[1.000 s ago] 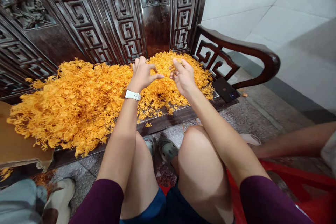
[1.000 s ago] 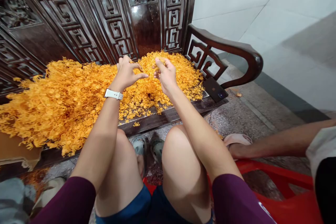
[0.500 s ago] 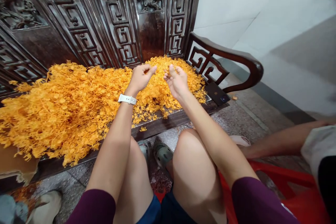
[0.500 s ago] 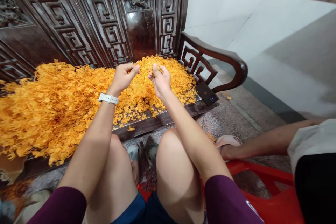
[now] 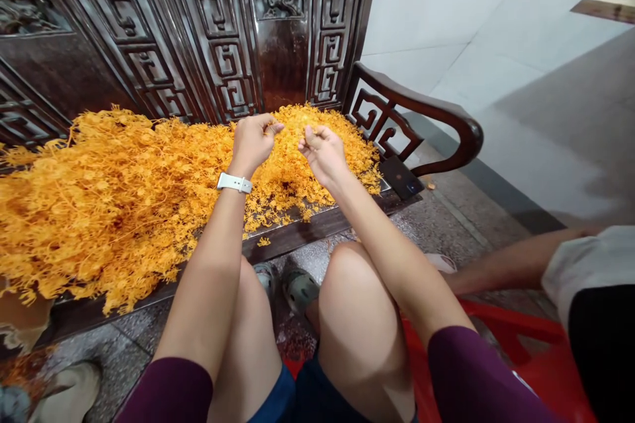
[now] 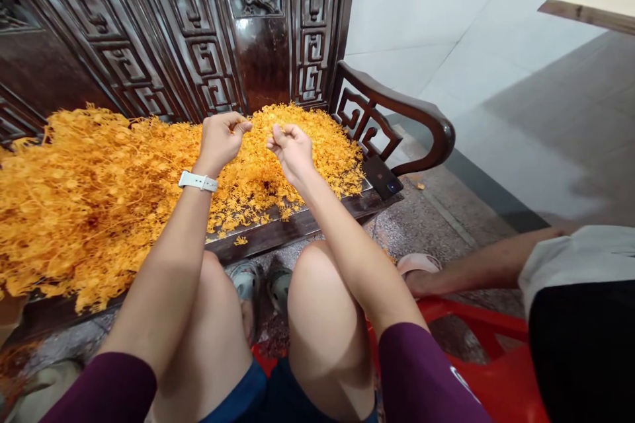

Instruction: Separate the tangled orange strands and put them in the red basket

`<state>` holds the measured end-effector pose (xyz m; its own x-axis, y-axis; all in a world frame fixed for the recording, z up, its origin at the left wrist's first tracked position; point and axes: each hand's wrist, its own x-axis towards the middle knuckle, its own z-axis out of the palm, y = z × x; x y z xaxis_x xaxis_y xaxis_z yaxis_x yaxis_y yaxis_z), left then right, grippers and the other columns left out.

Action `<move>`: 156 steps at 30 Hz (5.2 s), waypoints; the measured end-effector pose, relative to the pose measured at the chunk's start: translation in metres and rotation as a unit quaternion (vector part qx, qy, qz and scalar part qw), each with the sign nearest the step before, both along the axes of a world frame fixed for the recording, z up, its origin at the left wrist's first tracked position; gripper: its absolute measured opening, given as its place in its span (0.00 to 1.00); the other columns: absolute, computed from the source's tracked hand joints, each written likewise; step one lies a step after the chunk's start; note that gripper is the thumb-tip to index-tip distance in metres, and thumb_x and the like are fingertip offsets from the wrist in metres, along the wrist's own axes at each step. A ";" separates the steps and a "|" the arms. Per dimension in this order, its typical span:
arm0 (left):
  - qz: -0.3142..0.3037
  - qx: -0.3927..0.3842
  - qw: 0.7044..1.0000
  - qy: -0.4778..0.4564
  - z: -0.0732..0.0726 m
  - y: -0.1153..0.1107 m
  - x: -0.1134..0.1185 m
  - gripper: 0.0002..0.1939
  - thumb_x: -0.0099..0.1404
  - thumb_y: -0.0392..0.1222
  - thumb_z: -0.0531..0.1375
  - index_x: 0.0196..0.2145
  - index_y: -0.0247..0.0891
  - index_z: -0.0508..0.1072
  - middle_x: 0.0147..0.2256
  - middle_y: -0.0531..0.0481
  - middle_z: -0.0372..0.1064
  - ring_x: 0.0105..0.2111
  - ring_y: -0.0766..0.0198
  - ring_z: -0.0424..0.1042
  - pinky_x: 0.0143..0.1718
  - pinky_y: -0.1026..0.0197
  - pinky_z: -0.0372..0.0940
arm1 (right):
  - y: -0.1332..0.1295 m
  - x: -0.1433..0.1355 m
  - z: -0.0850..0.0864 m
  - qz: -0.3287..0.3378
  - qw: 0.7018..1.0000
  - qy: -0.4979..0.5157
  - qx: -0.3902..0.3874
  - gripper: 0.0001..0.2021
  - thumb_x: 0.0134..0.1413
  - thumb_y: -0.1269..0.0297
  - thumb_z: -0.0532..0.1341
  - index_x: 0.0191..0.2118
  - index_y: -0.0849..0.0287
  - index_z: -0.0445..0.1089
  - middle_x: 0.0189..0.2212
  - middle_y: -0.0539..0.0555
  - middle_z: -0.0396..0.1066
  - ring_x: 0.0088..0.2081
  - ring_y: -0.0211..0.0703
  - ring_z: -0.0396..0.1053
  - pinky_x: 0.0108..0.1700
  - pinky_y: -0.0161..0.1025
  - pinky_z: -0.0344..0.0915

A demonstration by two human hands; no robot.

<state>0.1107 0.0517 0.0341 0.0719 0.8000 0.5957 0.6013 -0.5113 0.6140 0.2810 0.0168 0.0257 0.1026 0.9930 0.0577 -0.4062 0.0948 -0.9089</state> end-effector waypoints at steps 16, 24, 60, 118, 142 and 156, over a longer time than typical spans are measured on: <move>0.188 -0.005 0.977 -0.102 -0.021 0.026 -0.075 0.14 0.67 0.50 0.63 0.25 0.43 0.73 0.22 0.52 0.63 0.26 0.61 0.59 0.32 0.55 0.52 | -0.032 -0.016 0.025 0.107 0.994 -0.012 0.018 0.20 0.52 0.48 0.73 0.43 0.51 0.69 0.40 0.55 0.72 0.41 0.44 0.73 0.43 0.42 0.75; 0.050 0.009 0.999 0.018 -0.004 0.008 -0.032 0.13 0.70 0.48 0.62 0.29 0.43 0.79 0.26 0.48 0.72 0.33 0.55 0.67 0.45 0.52 0.62 | 0.009 0.013 -0.012 0.042 0.981 0.018 -0.190 0.35 0.56 0.31 0.59 0.59 0.53 0.62 0.50 0.64 0.69 0.52 0.54 0.73 0.45 0.48 0.77; -0.016 -0.126 0.929 -0.349 -0.018 0.025 -0.035 0.27 0.70 0.65 0.62 0.27 0.38 0.75 0.21 0.49 0.68 0.23 0.66 0.66 0.29 0.61 0.60 | 0.001 0.019 0.009 0.019 0.987 0.085 -0.132 0.23 0.56 0.37 0.61 0.43 0.52 0.72 0.41 0.60 0.71 0.48 0.54 0.73 0.42 0.52 0.77; -0.227 -0.186 0.942 -0.161 -0.004 -0.015 0.036 0.17 0.67 0.45 0.65 0.23 0.40 0.67 0.24 0.52 0.63 0.25 0.65 0.59 0.30 0.59 0.55 | 0.007 0.013 -0.006 -0.004 0.993 -0.101 0.060 0.07 0.64 0.58 0.63 0.37 0.54 0.71 0.33 0.51 0.69 0.33 0.37 0.68 0.44 0.42 0.68; -0.296 -0.261 0.834 -0.386 0.003 -0.015 0.044 0.18 0.71 0.50 0.64 0.27 0.41 0.66 0.28 0.49 0.64 0.32 0.60 0.72 0.34 0.55 0.72 | -0.004 0.009 0.019 0.021 0.994 -0.099 0.028 0.06 0.62 0.61 0.61 0.38 0.52 0.61 0.33 0.50 0.65 0.34 0.39 0.66 0.40 0.39 0.67; -0.297 -0.280 0.781 -0.473 0.009 -0.027 0.056 0.17 0.68 0.41 0.63 0.24 0.39 0.63 0.24 0.53 0.58 0.22 0.69 0.59 0.24 0.65 0.63 | -0.008 0.001 0.021 0.012 0.999 0.018 0.036 0.14 0.58 0.66 0.62 0.32 0.53 0.51 0.28 0.48 0.53 0.27 0.37 0.53 0.35 0.38 0.62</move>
<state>0.1664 0.0246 0.0430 0.2691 0.9471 0.1748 -0.4980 -0.0186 0.8670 0.2819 0.0084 0.0468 0.0820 0.9887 0.1258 -0.4413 0.1492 -0.8849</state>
